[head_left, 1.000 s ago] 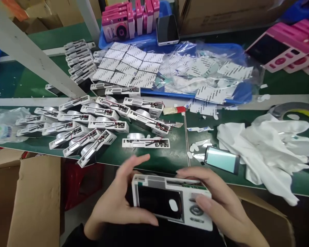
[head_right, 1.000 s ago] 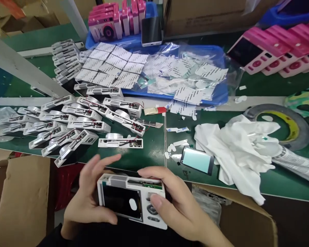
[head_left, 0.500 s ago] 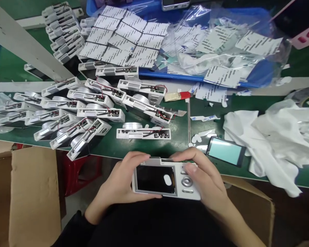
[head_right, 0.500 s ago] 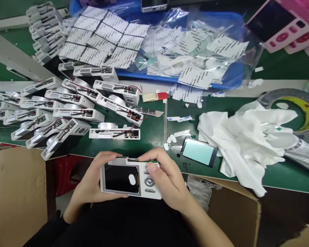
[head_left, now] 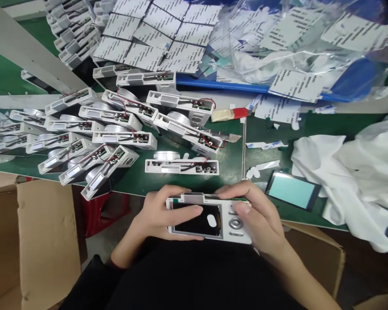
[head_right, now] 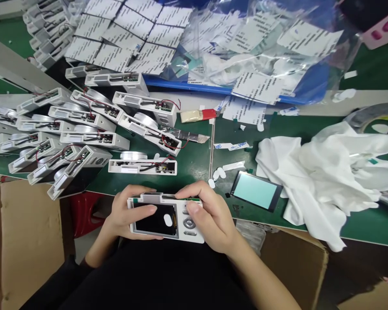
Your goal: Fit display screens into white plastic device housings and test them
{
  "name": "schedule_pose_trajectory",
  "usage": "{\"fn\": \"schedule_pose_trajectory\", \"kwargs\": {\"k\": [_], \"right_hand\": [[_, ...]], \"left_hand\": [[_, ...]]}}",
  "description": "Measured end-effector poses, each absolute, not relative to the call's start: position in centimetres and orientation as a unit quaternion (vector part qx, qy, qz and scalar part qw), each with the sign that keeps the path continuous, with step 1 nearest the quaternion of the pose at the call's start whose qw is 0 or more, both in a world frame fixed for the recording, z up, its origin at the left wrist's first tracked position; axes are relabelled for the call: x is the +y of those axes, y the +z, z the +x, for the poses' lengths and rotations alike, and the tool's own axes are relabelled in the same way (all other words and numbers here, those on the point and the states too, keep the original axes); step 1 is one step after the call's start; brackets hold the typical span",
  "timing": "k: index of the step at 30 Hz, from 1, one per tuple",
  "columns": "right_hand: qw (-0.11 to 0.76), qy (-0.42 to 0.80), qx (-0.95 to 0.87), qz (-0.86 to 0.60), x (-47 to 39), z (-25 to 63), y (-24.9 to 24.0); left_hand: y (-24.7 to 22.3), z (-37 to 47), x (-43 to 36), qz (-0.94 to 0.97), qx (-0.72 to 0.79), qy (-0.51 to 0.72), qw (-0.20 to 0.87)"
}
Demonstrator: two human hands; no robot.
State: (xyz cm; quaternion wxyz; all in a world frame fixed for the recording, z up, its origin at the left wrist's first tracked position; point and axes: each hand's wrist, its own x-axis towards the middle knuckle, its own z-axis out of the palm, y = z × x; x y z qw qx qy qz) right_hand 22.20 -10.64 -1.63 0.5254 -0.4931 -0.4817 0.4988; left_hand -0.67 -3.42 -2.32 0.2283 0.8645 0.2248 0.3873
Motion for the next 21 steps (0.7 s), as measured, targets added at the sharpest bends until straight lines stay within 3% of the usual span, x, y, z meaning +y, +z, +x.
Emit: {"fn": "schedule_pose_trajectory", "kwargs": {"k": [21], "right_hand": [[0.517,0.492,-0.5,-0.491,-10.56,22.3,-1.41]], "left_hand": [[-1.84,-0.62,-2.97,0.872,0.216,0.373,0.232]]}}
